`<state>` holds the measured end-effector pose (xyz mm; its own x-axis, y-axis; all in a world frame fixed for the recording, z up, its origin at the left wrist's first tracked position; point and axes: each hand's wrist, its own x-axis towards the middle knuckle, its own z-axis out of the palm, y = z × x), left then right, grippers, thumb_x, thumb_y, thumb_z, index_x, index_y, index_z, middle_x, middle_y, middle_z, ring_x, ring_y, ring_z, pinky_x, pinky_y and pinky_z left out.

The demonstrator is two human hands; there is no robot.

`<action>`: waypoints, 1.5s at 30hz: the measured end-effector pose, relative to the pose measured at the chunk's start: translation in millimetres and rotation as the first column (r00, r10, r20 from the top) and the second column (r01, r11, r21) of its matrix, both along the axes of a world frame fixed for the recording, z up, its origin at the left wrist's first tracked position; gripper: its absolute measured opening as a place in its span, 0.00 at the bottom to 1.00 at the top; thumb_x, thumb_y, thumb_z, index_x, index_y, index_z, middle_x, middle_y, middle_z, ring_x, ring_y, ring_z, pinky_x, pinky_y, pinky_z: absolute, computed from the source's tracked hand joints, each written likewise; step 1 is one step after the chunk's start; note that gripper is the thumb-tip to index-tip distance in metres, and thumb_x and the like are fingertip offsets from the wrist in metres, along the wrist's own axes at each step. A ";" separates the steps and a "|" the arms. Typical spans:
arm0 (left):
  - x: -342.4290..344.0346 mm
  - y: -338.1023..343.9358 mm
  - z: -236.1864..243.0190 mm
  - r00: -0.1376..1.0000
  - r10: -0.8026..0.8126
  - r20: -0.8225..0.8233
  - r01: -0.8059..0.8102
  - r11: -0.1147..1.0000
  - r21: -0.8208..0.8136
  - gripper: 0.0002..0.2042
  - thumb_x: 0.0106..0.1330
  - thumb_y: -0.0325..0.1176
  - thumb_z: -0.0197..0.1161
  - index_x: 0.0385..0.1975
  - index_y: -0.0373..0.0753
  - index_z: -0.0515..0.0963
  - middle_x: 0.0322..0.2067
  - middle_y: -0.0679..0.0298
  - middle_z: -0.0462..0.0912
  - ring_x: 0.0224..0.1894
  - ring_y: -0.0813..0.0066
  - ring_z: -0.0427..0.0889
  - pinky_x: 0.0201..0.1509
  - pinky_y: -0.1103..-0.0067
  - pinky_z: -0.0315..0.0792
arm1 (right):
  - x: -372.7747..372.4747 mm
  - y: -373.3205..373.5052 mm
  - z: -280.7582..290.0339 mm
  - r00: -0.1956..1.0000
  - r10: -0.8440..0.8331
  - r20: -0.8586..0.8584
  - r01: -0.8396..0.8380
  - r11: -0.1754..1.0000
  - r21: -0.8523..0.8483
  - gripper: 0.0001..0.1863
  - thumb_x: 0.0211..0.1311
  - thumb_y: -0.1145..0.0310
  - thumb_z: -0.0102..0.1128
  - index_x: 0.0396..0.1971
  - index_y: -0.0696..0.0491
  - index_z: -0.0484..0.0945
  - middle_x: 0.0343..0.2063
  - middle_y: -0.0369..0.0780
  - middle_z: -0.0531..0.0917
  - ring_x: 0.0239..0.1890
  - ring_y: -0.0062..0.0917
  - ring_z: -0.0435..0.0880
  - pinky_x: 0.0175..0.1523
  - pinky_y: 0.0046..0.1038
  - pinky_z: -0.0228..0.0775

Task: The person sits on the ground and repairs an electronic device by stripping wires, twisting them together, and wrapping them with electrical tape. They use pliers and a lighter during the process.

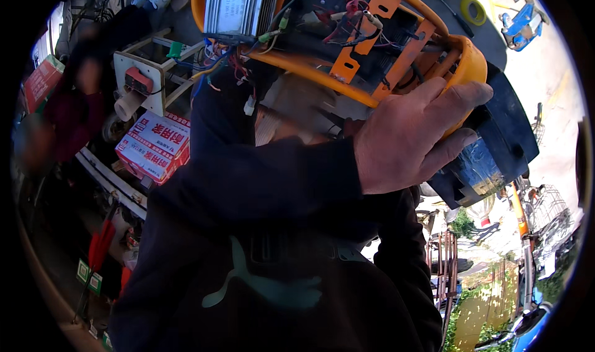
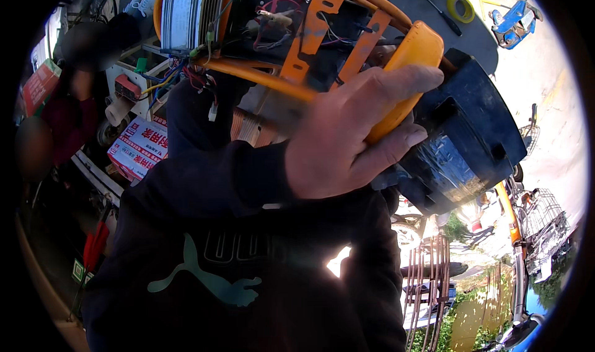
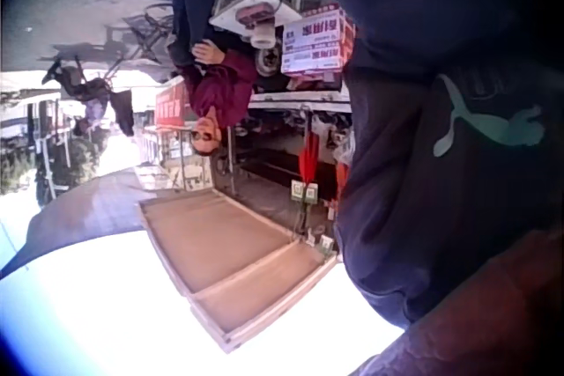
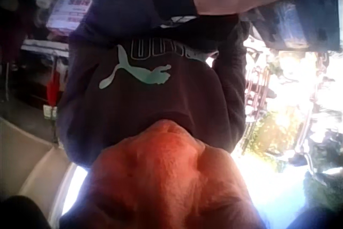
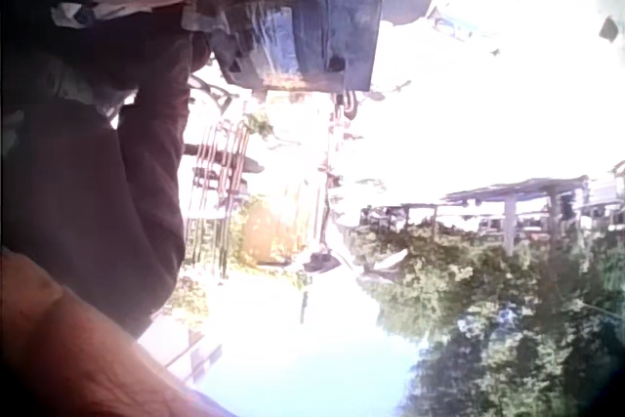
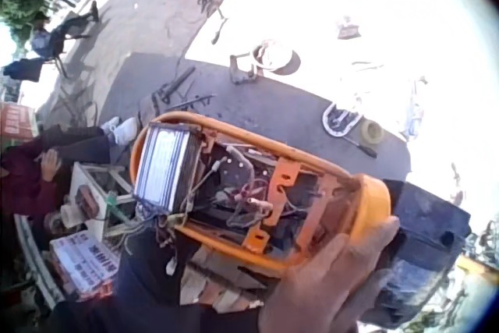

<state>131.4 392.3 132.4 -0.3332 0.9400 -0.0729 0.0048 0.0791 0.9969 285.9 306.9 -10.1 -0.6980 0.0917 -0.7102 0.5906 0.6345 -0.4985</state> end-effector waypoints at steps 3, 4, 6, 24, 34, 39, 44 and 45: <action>-12.2 -0.2 -10.6 0.970 -0.152 0.191 0.153 0.988 0.009 0.18 0.69 0.30 0.68 0.56 0.44 0.74 0.37 0.61 0.85 0.39 0.61 0.86 0.70 0.58 0.59 | -14.9 4.1 -30.3 0.998 0.056 -0.037 -0.055 0.998 0.036 0.14 0.60 0.69 0.57 0.43 0.57 0.84 0.36 0.49 0.88 0.38 0.40 0.90 0.43 0.42 0.80; -23.8 0.7 -6.6 0.917 -0.246 0.315 0.272 0.961 -0.042 0.16 0.71 0.30 0.67 0.56 0.44 0.74 0.37 0.61 0.84 0.38 0.64 0.86 0.73 0.59 0.54 | -19.4 4.1 -39.1 0.998 0.056 -0.043 -0.053 0.997 0.049 0.14 0.60 0.68 0.57 0.42 0.56 0.84 0.36 0.49 0.89 0.39 0.40 0.90 0.43 0.43 0.80; -30.0 -9.3 -6.7 0.842 -0.274 0.465 0.317 0.948 -0.017 0.14 0.77 0.31 0.59 0.59 0.42 0.73 0.32 0.64 0.80 0.34 0.74 0.82 0.62 0.67 0.63 | -24.4 6.5 -56.8 0.993 0.096 -0.070 -0.093 0.994 0.056 0.13 0.60 0.68 0.57 0.42 0.56 0.85 0.36 0.49 0.89 0.39 0.40 0.90 0.44 0.43 0.80; -105.7 -136.2 -13.1 0.933 -0.282 -0.222 0.356 0.800 0.482 0.15 0.77 0.33 0.58 0.58 0.33 0.75 0.40 0.61 0.85 0.41 0.71 0.87 0.49 0.73 0.80 | -27.8 -82.3 -122.6 0.944 -0.285 0.167 0.258 0.951 0.169 0.16 0.63 0.63 0.56 0.36 0.59 0.87 0.34 0.50 0.89 0.35 0.41 0.91 0.42 0.42 0.83; -153.3 -369.5 -45.7 0.988 -0.154 0.032 0.156 0.985 -0.078 0.13 0.76 0.21 0.56 0.58 0.30 0.74 0.43 0.59 0.81 0.38 0.78 0.83 0.45 0.81 0.78 | -62.8 -138.1 -252.7 0.927 -0.320 -0.195 0.374 0.801 0.467 0.19 0.64 0.53 0.62 0.44 0.50 0.89 0.50 0.47 0.88 0.54 0.45 0.87 0.61 0.46 0.76; -164.7 -341.7 -64.7 0.988 -0.049 -0.150 0.046 0.999 -0.024 0.13 0.75 0.21 0.58 0.56 0.30 0.75 0.43 0.59 0.81 0.38 0.78 0.83 0.43 0.81 0.78 | -61.2 -136.6 -285.4 0.655 -0.718 0.235 0.646 0.694 0.319 0.17 0.63 0.62 0.62 0.50 0.50 0.82 0.58 0.47 0.77 0.62 0.37 0.76 0.62 0.39 0.69; -193.6 -268.5 -58.5 0.975 0.072 0.210 -0.107 0.982 0.158 0.13 0.82 0.37 0.54 0.46 0.32 0.77 0.24 0.65 0.75 0.23 0.80 0.76 0.29 0.84 0.72 | -38.3 -135.8 -285.4 0.882 -0.436 -0.177 0.468 0.774 0.426 0.23 0.63 0.49 0.63 0.46 0.53 0.85 0.46 0.48 0.87 0.51 0.42 0.86 0.52 0.47 0.78; -206.1 -247.5 -55.1 0.965 0.029 0.260 -0.111 0.945 0.307 0.19 0.83 0.45 0.50 0.36 0.34 0.75 0.19 0.68 0.68 0.16 0.81 0.67 0.21 0.85 0.65 | -38.1 -131.5 -279.7 0.791 -0.521 -0.321 0.608 0.727 0.319 0.25 0.62 0.48 0.65 0.46 0.54 0.83 0.43 0.49 0.86 0.49 0.45 0.85 0.50 0.49 0.77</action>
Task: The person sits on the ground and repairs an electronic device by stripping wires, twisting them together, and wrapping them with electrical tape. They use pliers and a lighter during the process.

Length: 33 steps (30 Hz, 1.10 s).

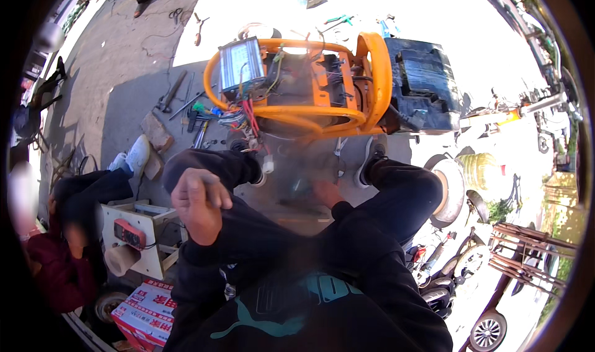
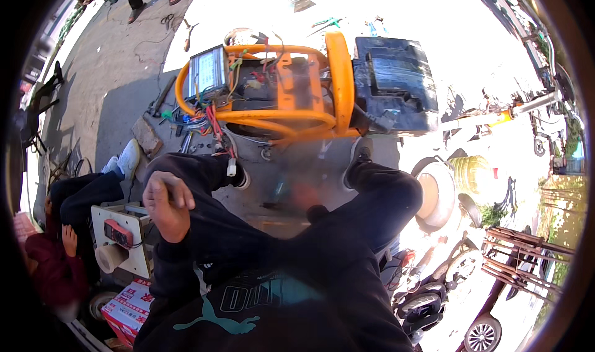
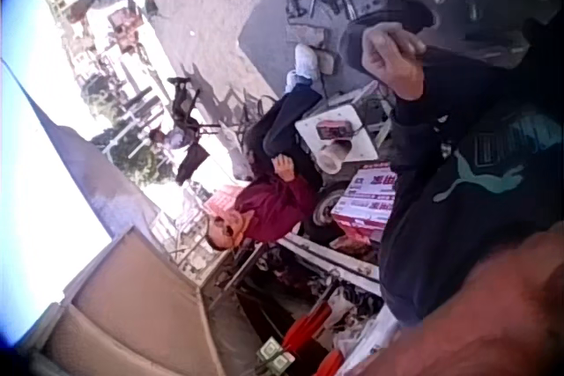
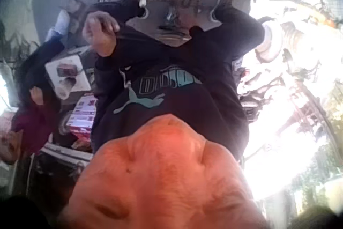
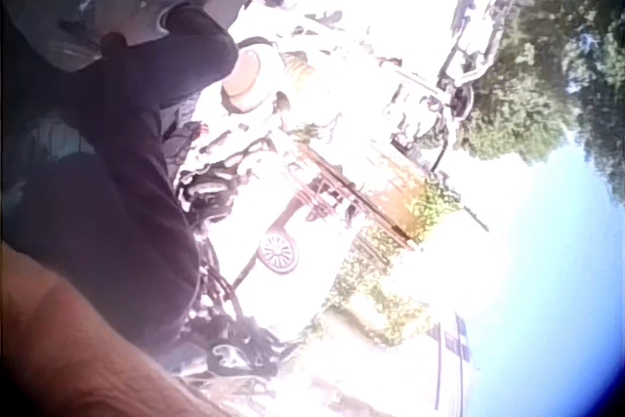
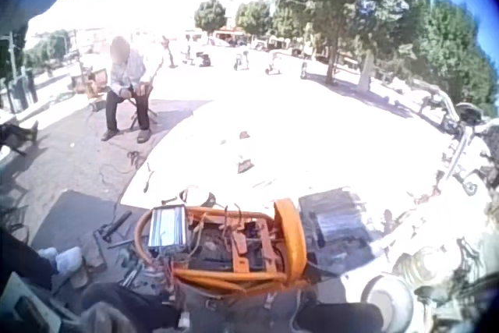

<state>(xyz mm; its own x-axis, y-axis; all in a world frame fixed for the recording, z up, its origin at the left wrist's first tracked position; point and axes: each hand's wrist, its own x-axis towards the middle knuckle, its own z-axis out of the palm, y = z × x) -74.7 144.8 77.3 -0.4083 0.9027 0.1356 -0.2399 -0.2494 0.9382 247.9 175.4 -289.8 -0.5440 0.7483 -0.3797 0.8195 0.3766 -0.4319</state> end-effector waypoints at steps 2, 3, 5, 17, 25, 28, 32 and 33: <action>-31.8 31.5 11.5 0.996 0.089 -0.006 -0.086 0.973 0.216 0.25 0.84 0.50 0.45 0.25 0.40 0.69 0.15 0.70 0.61 0.13 0.82 0.57 0.15 0.84 0.53 | -44.5 31.7 105.1 0.997 -0.019 -0.069 0.002 0.972 -0.235 0.24 0.60 0.52 0.70 0.45 0.58 0.81 0.40 0.48 0.86 0.44 0.42 0.86 0.46 0.44 0.78; -48.4 50.7 17.6 0.994 0.089 0.056 -0.101 0.955 0.280 0.25 0.84 0.50 0.43 0.26 0.40 0.70 0.15 0.70 0.61 0.12 0.83 0.57 0.15 0.84 0.51 | -46.5 41.3 156.6 0.974 -0.164 -0.158 0.071 0.877 -0.476 0.24 0.63 0.52 0.69 0.46 0.58 0.80 0.39 0.44 0.85 0.42 0.35 0.85 0.44 0.39 0.78; -81.5 99.6 41.6 0.947 -0.253 0.197 0.161 0.907 0.388 0.24 0.85 0.48 0.41 0.27 0.40 0.70 0.14 0.69 0.61 0.11 0.83 0.55 0.15 0.84 0.51 | -38.4 50.8 253.9 0.891 -0.409 -0.199 0.096 0.596 -0.797 0.25 0.69 0.51 0.66 0.50 0.59 0.78 0.38 0.38 0.84 0.40 0.24 0.83 0.44 0.30 0.78; -178.8 227.1 2.2 0.904 0.427 -0.035 -0.420 0.899 0.125 0.15 0.80 0.43 0.58 0.37 0.37 0.79 0.20 0.71 0.65 0.23 0.83 0.63 0.30 0.83 0.58 | 63.5 181.0 488.9 0.977 -0.191 -0.094 0.153 0.323 0.934 0.17 0.63 0.69 0.68 0.49 0.57 0.78 0.57 0.51 0.79 0.56 0.48 0.81 0.59 0.41 0.76; -146.6 230.5 12.3 0.768 0.578 -0.275 -0.600 0.800 0.007 0.14 0.78 0.43 0.60 0.38 0.37 0.80 0.23 0.72 0.68 0.26 0.84 0.66 0.31 0.84 0.61 | 72.8 202.6 462.9 0.985 -0.131 -0.108 0.167 0.640 0.750 0.32 0.62 0.69 0.70 0.65 0.58 0.71 0.65 0.54 0.74 0.68 0.52 0.71 0.70 0.44 0.67; -143.3 229.1 12.5 0.844 0.515 -0.150 -0.500 0.856 0.130 0.14 0.78 0.41 0.61 0.33 0.37 0.79 0.20 0.71 0.69 0.23 0.83 0.67 0.28 0.82 0.61 | 64.3 175.3 483.1 0.935 -0.050 -0.351 0.338 0.422 0.841 0.19 0.74 0.69 0.57 0.58 0.63 0.78 0.54 0.53 0.84 0.58 0.44 0.83 0.66 0.38 0.70; -124.3 235.8 25.7 0.848 0.521 -0.094 -0.477 0.829 0.290 0.24 0.76 0.47 0.64 0.18 0.45 0.65 0.17 0.71 0.64 0.20 0.80 0.65 0.26 0.80 0.60 | 102.7 115.4 456.2 0.811 -0.056 -0.582 0.553 0.396 0.733 0.29 0.85 0.54 0.35 0.35 0.60 0.79 0.32 0.41 0.81 0.38 0.27 0.78 0.48 0.30 0.69; -125.4 230.4 26.4 0.839 0.538 -0.081 -0.494 0.817 0.299 0.25 0.76 0.47 0.62 0.17 0.46 0.62 0.16 0.72 0.62 0.19 0.80 0.64 0.25 0.80 0.59 | 119.4 109.2 436.7 0.735 -0.158 -0.659 0.657 0.404 0.636 0.29 0.85 0.54 0.35 0.31 0.59 0.78 0.28 0.39 0.77 0.34 0.25 0.74 0.43 0.29 0.65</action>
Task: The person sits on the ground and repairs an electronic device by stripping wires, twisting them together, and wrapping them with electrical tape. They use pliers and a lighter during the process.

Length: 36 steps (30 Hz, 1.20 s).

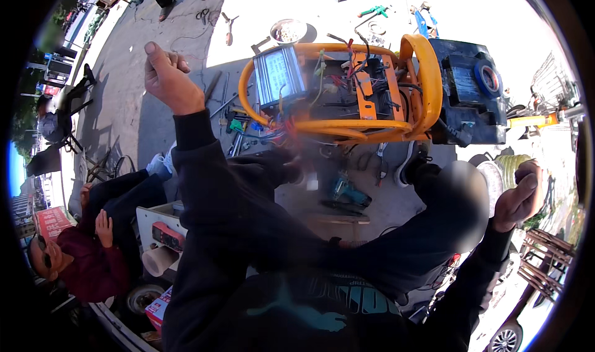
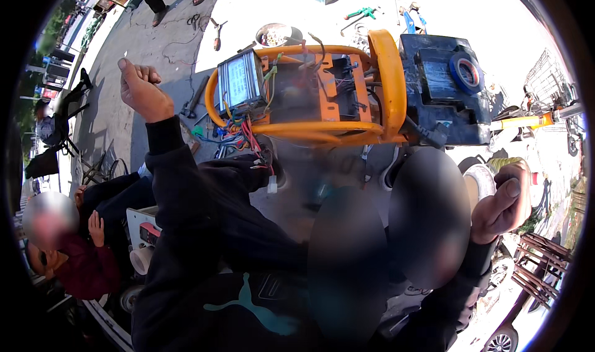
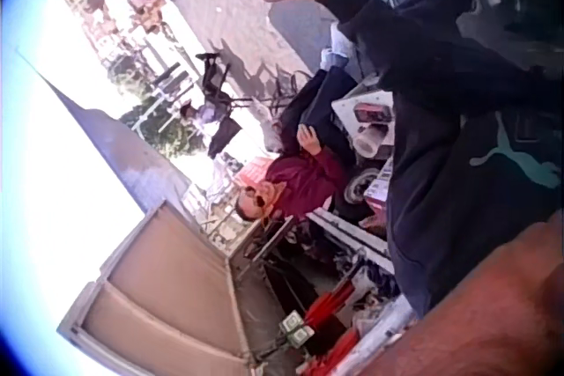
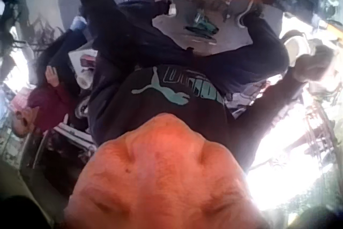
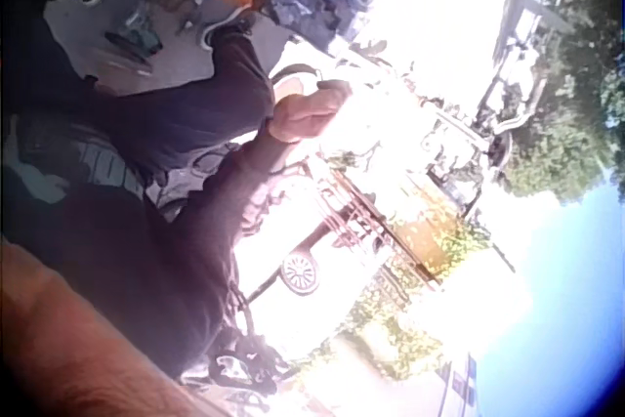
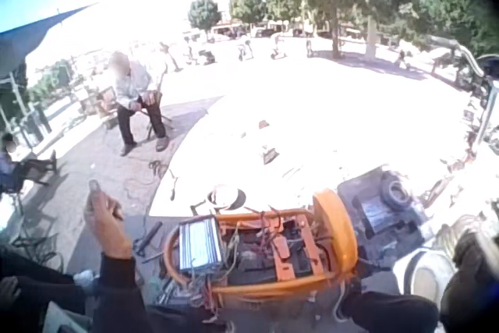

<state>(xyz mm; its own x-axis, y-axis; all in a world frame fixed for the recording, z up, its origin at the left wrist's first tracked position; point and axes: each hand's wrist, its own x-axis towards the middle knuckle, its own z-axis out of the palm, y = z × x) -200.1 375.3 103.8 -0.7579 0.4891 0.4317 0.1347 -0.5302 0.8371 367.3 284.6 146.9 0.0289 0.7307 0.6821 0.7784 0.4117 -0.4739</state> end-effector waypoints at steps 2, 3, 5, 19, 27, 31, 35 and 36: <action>-3.8 -20.8 10.7 0.999 0.048 0.009 -0.048 0.999 0.025 0.27 0.77 0.48 0.60 0.16 0.48 0.57 0.14 0.73 0.57 0.18 0.81 0.60 0.24 0.80 0.55 | 26.6 -5.9 -42.8 0.983 -0.156 -0.098 0.135 0.971 -0.196 0.28 0.84 0.54 0.37 0.31 0.60 0.78 0.28 0.40 0.78 0.33 0.26 0.75 0.42 0.29 0.66; 0.2 -37.8 17.0 1.000 0.023 0.000 -0.023 0.999 0.046 0.27 0.78 0.48 0.58 0.16 0.48 0.55 0.14 0.73 0.55 0.17 0.81 0.58 0.24 0.79 0.53 | 39.8 -9.2 -67.7 0.971 -0.220 -0.098 0.183 0.938 -0.295 0.28 0.84 0.54 0.38 0.31 0.60 0.79 0.28 0.40 0.78 0.33 0.27 0.75 0.42 0.30 0.66; 18.2 -77.6 28.4 0.999 -0.051 0.004 0.050 0.994 0.099 0.28 0.81 0.48 0.53 0.16 0.49 0.53 0.13 0.74 0.51 0.16 0.82 0.53 0.23 0.79 0.50 | 58.8 -20.0 -108.3 0.951 -0.305 -0.053 0.251 0.861 -0.443 0.28 0.83 0.54 0.40 0.31 0.61 0.79 0.28 0.41 0.79 0.33 0.28 0.76 0.42 0.30 0.66; 226.6 -327.2 -33.6 0.601 -0.795 0.079 0.481 0.281 -0.830 0.11 0.70 0.29 0.66 0.24 0.34 0.79 0.17 0.63 0.77 0.18 0.73 0.74 0.24 0.75 0.69 | 94.5 47.9 -142.4 0.823 -0.468 0.322 0.564 0.609 -0.557 0.26 0.76 0.53 0.52 0.32 0.65 0.82 0.27 0.48 0.85 0.30 0.35 0.83 0.40 0.34 0.70; 222.0 -177.6 5.6 0.466 -0.405 -0.787 -0.172 0.831 -0.529 0.11 0.62 0.21 0.71 0.43 0.34 0.83 0.34 0.53 0.88 0.30 0.59 0.88 0.32 0.73 0.78 | 28.1 5.0 -91.6 0.950 -0.306 -0.068 0.300 0.950 -0.082 0.17 0.75 0.64 0.57 0.28 0.62 0.79 0.20 0.43 0.80 0.22 0.30 0.76 0.31 0.28 0.67; 210.6 -125.5 4.5 0.351 -0.254 -0.901 -0.459 0.792 -0.402 0.13 0.63 0.24 0.72 0.47 0.33 0.83 0.36 0.52 0.89 0.34 0.58 0.90 0.36 0.72 0.81 | -87.1 -6.3 -29.6 0.835 0.486 -0.257 -0.544 0.798 -0.260 0.05 0.70 0.73 0.61 0.34 0.58 0.80 0.26 0.43 0.81 0.24 0.36 0.81 0.30 0.32 0.72; 207.2 -100.2 3.6 0.296 -0.237 -0.925 -0.565 0.738 -0.370 0.13 0.66 0.30 0.71 0.49 0.36 0.82 0.34 0.52 0.89 0.32 0.57 0.89 0.33 0.69 0.80 | -171.1 27.6 -21.7 0.640 0.569 -0.517 -0.768 0.502 -0.399 0.13 0.70 0.71 0.59 0.51 0.59 0.76 0.38 0.54 0.85 0.41 0.54 0.85 0.44 0.44 0.77; 206.6 -97.7 1.2 0.318 -0.228 -0.920 -0.560 0.739 -0.376 0.13 0.67 0.32 0.70 0.49 0.38 0.82 0.34 0.53 0.88 0.31 0.56 0.88 0.34 0.68 0.80 | -187.0 36.9 -25.2 0.606 0.529 -0.594 -0.795 0.442 -0.416 0.14 0.71 0.71 0.57 0.52 0.60 0.76 0.40 0.56 0.85 0.43 0.55 0.84 0.46 0.45 0.77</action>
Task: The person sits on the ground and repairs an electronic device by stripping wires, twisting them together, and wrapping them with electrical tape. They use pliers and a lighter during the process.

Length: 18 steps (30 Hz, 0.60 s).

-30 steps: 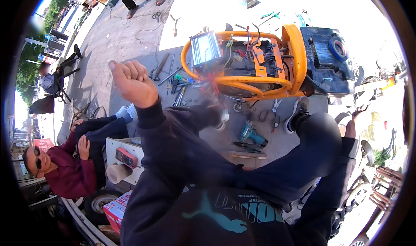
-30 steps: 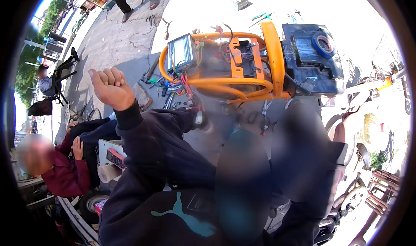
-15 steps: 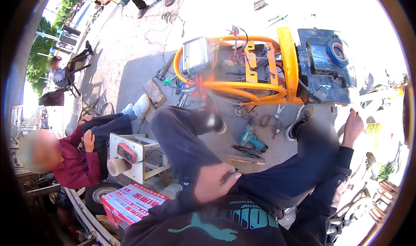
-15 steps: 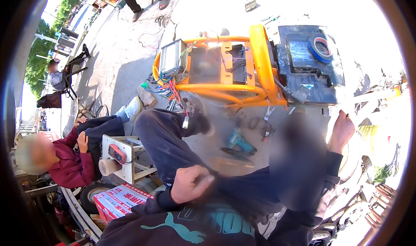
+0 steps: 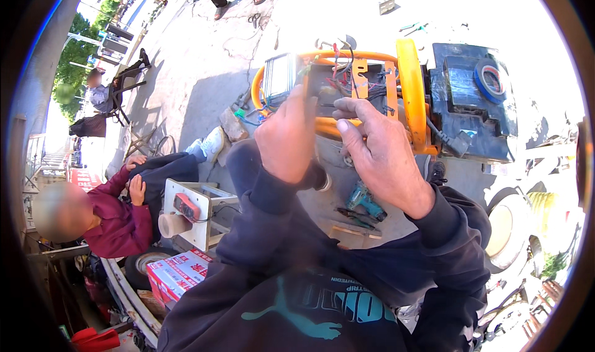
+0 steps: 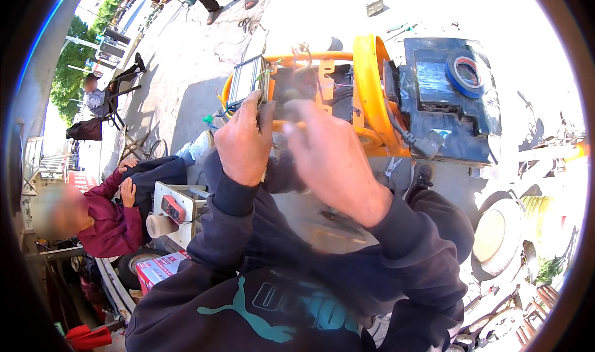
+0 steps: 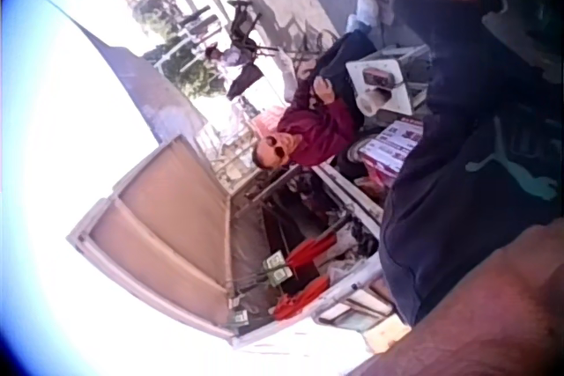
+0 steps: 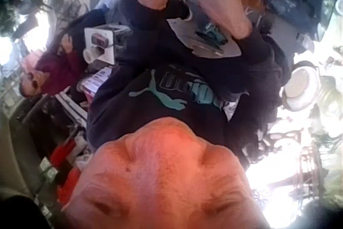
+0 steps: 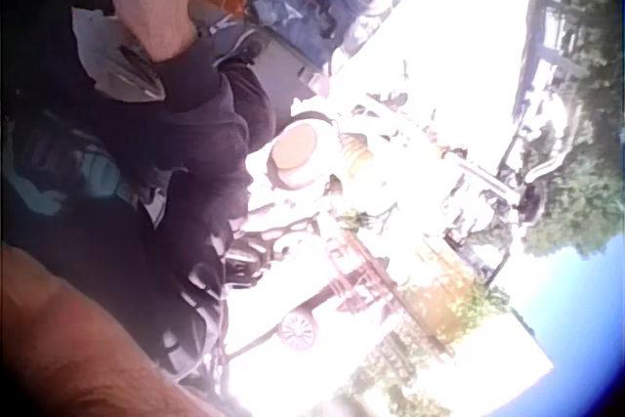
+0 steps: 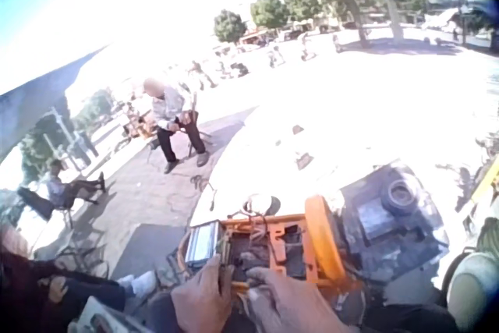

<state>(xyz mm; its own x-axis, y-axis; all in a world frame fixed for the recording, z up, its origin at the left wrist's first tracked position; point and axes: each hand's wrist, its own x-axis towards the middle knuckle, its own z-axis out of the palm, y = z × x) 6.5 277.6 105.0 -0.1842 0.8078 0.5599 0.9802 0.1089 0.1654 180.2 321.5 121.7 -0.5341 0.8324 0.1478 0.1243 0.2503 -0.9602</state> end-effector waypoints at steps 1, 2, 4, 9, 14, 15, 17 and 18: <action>-1.8 2.5 -2.7 1.000 0.005 0.001 -0.005 1.000 -0.020 0.13 0.66 0.32 0.71 0.48 0.38 0.82 0.34 0.53 0.88 0.32 0.56 0.88 0.34 0.67 0.80 | -13.5 7.1 -7.3 0.996 -0.045 -0.082 0.044 0.999 -0.018 0.14 0.71 0.71 0.57 0.53 0.60 0.76 0.40 0.56 0.85 0.43 0.55 0.84 0.46 0.44 0.77; -5.1 3.9 -5.9 1.000 0.011 0.003 -0.011 0.999 -0.040 0.13 0.65 0.31 0.71 0.48 0.39 0.82 0.33 0.53 0.88 0.32 0.55 0.88 0.34 0.67 0.80 | -26.4 12.4 -17.5 0.983 -0.090 -0.160 0.084 0.996 -0.040 0.15 0.72 0.71 0.56 0.53 0.61 0.75 0.41 0.56 0.85 0.44 0.55 0.84 0.47 0.44 0.77; -6.2 5.4 -9.4 1.000 -0.002 0.026 0.004 0.998 -0.069 0.12 0.63 0.30 0.71 0.46 0.39 0.82 0.33 0.54 0.87 0.32 0.55 0.88 0.34 0.67 0.80 | -40.7 14.9 -28.8 0.955 -0.158 -0.249 0.137 0.985 -0.102 0.15 0.72 0.71 0.56 0.54 0.61 0.75 0.39 0.56 0.85 0.43 0.52 0.86 0.46 0.41 0.77; 10.2 -17.7 -9.7 0.988 -0.124 0.091 0.122 0.992 0.027 0.12 0.59 0.22 0.69 0.42 0.37 0.82 0.30 0.55 0.86 0.32 0.55 0.87 0.34 0.67 0.79 | -49.3 11.1 -27.2 0.917 -0.211 -0.337 0.102 0.944 -0.315 0.16 0.72 0.70 0.60 0.54 0.61 0.77 0.35 0.50 0.86 0.34 0.31 0.88 0.42 0.32 0.78; 33.1 -53.0 10.6 0.909 -0.254 0.331 0.205 0.963 0.176 0.11 0.54 0.18 0.71 0.37 0.35 0.83 0.27 0.56 0.83 0.26 0.59 0.83 0.29 0.72 0.75 | -26.4 -16.1 -3.0 0.977 -0.012 -0.211 -0.018 0.990 -0.140 0.14 0.77 0.73 0.58 0.54 0.67 0.79 0.38 0.41 0.89 0.38 0.13 0.84 0.40 0.15 0.74; 33.0 -56.9 10.1 0.885 -0.243 0.396 0.201 0.969 0.146 0.10 0.55 0.18 0.71 0.37 0.35 0.83 0.28 0.55 0.83 0.27 0.58 0.84 0.30 0.72 0.76 | -25.6 -16.0 -7.5 0.979 0.000 -0.205 -0.029 0.990 -0.136 0.14 0.77 0.73 0.58 0.54 0.67 0.79 0.38 0.41 0.89 0.37 0.13 0.84 0.40 0.15 0.74; 31.7 -62.8 7.2 0.827 -0.218 0.518 0.201 0.975 0.088 0.10 0.56 0.19 0.71 0.38 0.33 0.83 0.28 0.55 0.84 0.28 0.57 0.84 0.30 0.72 0.77 | -28.5 -16.1 -15.4 0.981 0.022 -0.194 -0.047 0.991 -0.127 0.14 0.77 0.74 0.58 0.54 0.67 0.79 0.38 0.41 0.89 0.35 0.12 0.83 0.39 0.16 0.74; 27.1 -67.0 5.7 0.808 -0.223 0.545 0.205 0.974 0.094 0.08 0.58 0.20 0.70 0.38 0.32 0.83 0.30 0.54 0.85 0.28 0.56 0.85 0.32 0.73 0.78 | -26.2 -19.3 -7.5 0.988 0.031 -0.153 -0.066 0.971 -0.228 0.13 0.77 0.74 0.57 0.53 0.66 0.80 0.37 0.40 0.89 0.32 0.12 0.81 0.39 0.17 0.75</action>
